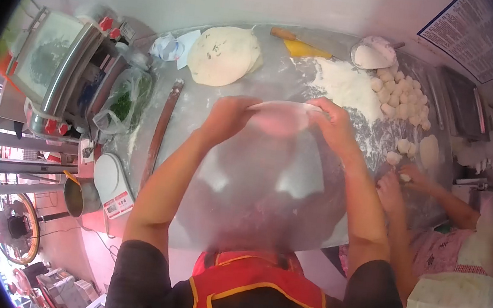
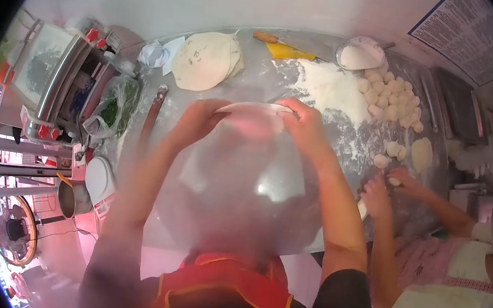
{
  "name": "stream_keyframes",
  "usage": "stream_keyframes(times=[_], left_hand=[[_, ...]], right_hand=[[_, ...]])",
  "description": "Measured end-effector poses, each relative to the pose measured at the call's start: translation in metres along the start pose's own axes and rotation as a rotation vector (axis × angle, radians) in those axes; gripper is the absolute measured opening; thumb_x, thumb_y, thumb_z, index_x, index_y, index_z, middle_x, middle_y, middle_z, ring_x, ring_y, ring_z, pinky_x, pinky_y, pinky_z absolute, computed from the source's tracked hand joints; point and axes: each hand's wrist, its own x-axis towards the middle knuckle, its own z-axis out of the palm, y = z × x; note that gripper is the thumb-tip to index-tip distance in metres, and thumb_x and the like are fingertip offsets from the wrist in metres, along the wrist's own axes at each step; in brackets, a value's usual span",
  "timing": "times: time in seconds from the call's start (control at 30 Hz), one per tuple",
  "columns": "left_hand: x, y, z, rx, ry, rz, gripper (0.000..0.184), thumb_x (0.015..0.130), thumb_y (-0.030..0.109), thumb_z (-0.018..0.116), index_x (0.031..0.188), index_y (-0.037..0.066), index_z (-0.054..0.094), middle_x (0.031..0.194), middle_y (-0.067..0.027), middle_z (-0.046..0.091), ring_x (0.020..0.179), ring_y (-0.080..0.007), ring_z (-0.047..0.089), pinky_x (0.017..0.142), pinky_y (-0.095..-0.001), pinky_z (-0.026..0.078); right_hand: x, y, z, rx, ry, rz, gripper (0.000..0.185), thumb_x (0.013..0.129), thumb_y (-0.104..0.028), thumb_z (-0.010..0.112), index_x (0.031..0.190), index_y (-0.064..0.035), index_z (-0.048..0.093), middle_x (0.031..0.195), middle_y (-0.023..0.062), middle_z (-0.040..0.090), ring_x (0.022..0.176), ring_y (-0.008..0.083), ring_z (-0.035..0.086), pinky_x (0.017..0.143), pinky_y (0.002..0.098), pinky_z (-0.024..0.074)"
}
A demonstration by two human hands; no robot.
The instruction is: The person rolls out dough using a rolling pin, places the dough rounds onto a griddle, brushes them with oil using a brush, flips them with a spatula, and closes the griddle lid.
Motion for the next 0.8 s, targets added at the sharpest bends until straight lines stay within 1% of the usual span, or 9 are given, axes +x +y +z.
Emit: stream_keyframes(times=[0.13,0.17,0.27,0.4,0.5,0.6,0.67,0.73,0.8], left_hand=[[0.029,-0.051,0.075,0.219,0.297,0.327,0.034,0.081,0.004,0.057,0.111,0.016,0.068,0.111,-0.0094,0.068,0.098,-0.0295,0.066,0.081,-0.0352,0.054],[0.024,-0.071,0.096,0.319,0.253,0.371,0.039,0.078,0.005,0.059,0.114,0.018,0.066,0.118,-0.0072,0.065,0.106,-0.0265,0.064,0.085,-0.0349,0.054],[-0.032,-0.089,0.147,0.393,0.163,0.397,0.039,0.078,0.006,0.056,0.115,0.012,0.063,0.123,-0.0093,0.062,0.111,-0.0284,0.061,0.086,-0.0403,0.053],[-0.158,-0.062,0.172,0.413,0.013,0.198,0.046,0.079,0.010,0.058,0.125,0.009,0.057,0.132,-0.0114,0.056,0.121,-0.0294,0.054,0.097,-0.0408,0.048],[-0.214,-0.001,0.155,0.167,-0.048,0.083,0.053,0.079,0.012,0.061,0.131,0.009,0.052,0.137,-0.0144,0.050,0.127,-0.0334,0.047,0.104,-0.0435,0.042],[-0.243,-0.023,0.153,0.103,0.053,-0.049,0.059,0.079,0.013,0.062,0.135,0.004,0.046,0.141,-0.0185,0.045,0.130,-0.0389,0.042,0.108,-0.0463,0.036],[-0.252,-0.036,0.115,0.259,0.193,-0.420,0.059,0.080,0.012,0.061,0.135,-0.001,0.044,0.137,-0.0222,0.046,0.128,-0.0419,0.042,0.108,-0.0483,0.033],[-0.300,-0.075,0.094,0.481,0.526,-0.469,0.062,0.079,0.013,0.061,0.135,-0.005,0.041,0.136,-0.0240,0.047,0.126,-0.0413,0.043,0.107,-0.0490,0.032],[-0.343,-0.127,0.081,0.506,0.574,-0.592,0.063,0.079,0.013,0.061,0.135,-0.005,0.040,0.132,-0.0232,0.048,0.123,-0.0406,0.045,0.105,-0.0490,0.035]], right_hand=[[0.003,0.084,0.006,-0.351,0.144,-0.181,0.015,0.088,-0.008,0.057,0.100,-0.0056,0.066,0.105,0.0096,0.067,0.097,0.0250,0.063,0.091,0.0375,0.0463],[-0.002,0.116,0.016,-0.457,0.173,-0.253,0.015,0.088,-0.007,0.055,0.098,-0.0054,0.066,0.110,0.0117,0.067,0.100,0.0292,0.063,0.096,0.0411,0.0457],[-0.047,0.168,0.052,-0.520,0.137,-0.314,0.018,0.086,-0.001,0.053,0.097,-0.0070,0.066,0.116,0.0124,0.064,0.113,0.0341,0.057,0.104,0.0486,0.0388],[-0.118,0.134,0.070,-0.458,-0.035,-0.338,0.022,0.086,0.000,0.054,0.104,-0.0053,0.066,0.119,0.0136,0.063,0.119,0.0337,0.054,0.104,0.0511,0.0370],[-0.133,0.120,0.083,-0.448,-0.114,-0.357,0.023,0.089,-0.005,0.054,0.110,-0.0021,0.062,0.122,0.0172,0.060,0.121,0.0360,0.052,0.104,0.0559,0.0344],[-0.103,0.102,0.126,-0.579,0.017,-0.320,0.040,0.091,-0.021,0.055,0.126,-0.0005,0.052,0.134,0.0219,0.049,0.130,0.0372,0.042,0.106,0.0590,0.0295],[-0.095,0.098,0.165,-0.760,0.069,-0.282,0.057,0.092,-0.033,0.055,0.136,-0.0004,0.042,0.142,0.0247,0.039,0.136,0.0374,0.034,0.108,0.0594,0.0258],[-0.089,0.092,0.176,-0.831,-0.012,-0.304,0.070,0.089,-0.041,0.056,0.141,-0.0005,0.034,0.146,0.0240,0.033,0.137,0.0374,0.031,0.109,0.0591,0.0240],[-0.082,0.089,0.183,-0.852,-0.072,-0.363,0.075,0.088,-0.044,0.056,0.143,-0.0008,0.031,0.148,0.0232,0.031,0.138,0.0374,0.029,0.111,0.0587,0.0221]])
